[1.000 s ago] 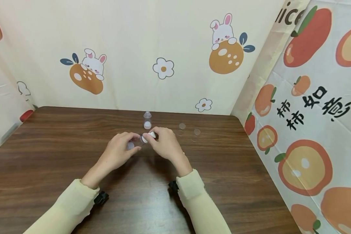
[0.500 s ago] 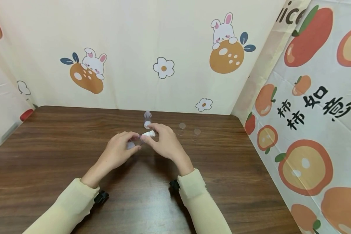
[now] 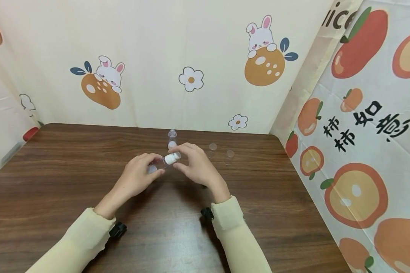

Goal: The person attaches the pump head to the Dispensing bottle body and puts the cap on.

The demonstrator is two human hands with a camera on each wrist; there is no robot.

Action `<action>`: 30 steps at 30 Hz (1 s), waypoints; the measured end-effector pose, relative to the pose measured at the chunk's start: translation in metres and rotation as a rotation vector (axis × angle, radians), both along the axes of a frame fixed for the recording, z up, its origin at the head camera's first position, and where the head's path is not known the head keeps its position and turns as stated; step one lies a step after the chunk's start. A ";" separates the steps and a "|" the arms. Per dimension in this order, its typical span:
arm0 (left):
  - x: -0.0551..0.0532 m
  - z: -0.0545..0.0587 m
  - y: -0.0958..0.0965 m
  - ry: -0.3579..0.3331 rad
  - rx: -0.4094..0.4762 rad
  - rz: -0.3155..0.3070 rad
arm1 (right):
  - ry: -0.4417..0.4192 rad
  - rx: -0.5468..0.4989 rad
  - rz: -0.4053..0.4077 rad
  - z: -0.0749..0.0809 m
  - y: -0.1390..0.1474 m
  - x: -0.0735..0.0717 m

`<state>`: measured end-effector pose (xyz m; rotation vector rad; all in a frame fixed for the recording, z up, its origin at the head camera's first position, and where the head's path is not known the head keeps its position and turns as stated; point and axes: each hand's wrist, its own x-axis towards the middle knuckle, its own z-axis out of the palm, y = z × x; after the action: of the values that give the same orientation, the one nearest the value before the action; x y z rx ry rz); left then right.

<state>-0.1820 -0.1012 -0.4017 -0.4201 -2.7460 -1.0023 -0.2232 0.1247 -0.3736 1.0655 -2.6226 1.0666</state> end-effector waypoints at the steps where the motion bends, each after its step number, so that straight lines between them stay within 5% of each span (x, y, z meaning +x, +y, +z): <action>1: 0.000 0.000 0.000 0.000 0.000 -0.001 | 0.004 -0.007 0.003 0.000 0.000 0.000; 17: -0.001 0.000 0.000 0.023 0.008 -0.011 | -0.006 -0.018 -0.011 -0.002 -0.006 0.000; 30: 0.000 0.000 0.001 0.021 0.009 -0.009 | -0.108 -0.037 -0.094 -0.005 -0.008 0.000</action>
<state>-0.1825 -0.0998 -0.4014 -0.4391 -2.7224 -1.0058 -0.2230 0.1172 -0.3784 0.8912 -2.6943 1.1780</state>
